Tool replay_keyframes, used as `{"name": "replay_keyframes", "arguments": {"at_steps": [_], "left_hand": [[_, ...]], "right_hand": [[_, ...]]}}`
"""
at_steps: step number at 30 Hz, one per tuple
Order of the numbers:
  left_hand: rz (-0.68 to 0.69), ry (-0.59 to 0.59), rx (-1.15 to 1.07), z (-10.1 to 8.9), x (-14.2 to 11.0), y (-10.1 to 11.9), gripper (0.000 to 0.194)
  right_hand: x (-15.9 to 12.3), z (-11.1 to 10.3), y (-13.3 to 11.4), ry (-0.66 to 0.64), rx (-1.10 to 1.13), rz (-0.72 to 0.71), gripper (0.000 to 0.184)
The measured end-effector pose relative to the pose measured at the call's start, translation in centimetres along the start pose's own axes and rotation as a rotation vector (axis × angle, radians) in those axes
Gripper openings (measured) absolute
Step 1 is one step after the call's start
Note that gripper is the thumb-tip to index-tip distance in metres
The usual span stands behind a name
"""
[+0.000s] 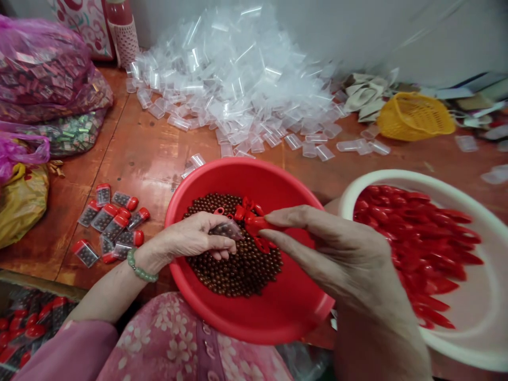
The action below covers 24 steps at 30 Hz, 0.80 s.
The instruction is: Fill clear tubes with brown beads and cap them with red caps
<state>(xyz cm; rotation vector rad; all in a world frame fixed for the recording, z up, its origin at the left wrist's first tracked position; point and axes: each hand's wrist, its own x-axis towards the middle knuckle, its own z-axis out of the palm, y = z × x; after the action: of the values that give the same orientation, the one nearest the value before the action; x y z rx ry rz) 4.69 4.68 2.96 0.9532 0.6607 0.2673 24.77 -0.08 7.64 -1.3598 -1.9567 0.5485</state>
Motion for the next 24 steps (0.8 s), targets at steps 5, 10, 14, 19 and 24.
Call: {"name": "replay_keyframes", "arguments": {"at_steps": [5,10,14,19,24], "left_hand": [[-0.011,-0.005,0.052,0.0,0.1,0.0,0.002],[0.005,-0.008,0.033,0.0,0.0,0.0,0.014],[0.018,-0.017,-0.060,-0.1,-0.1,0.0,0.013],[0.077,-0.049,-0.197,-0.3,-0.2,0.0,0.027],[0.141,-0.075,-0.228,-0.3,-0.3,0.0,0.037]], "right_hand": [[0.1,1.1,0.5,-0.120,0.084,0.017,0.006],[-0.3,-1.2,0.3,-0.205,-0.019,0.007,0.010],[-0.6,0.0,0.0,0.097,0.130,0.172,0.017],[-0.5,4.7,-0.7,0.398,0.445,0.394,0.014],[-0.2,6.7,-1.0,0.471,0.495,0.378,0.011]]}}
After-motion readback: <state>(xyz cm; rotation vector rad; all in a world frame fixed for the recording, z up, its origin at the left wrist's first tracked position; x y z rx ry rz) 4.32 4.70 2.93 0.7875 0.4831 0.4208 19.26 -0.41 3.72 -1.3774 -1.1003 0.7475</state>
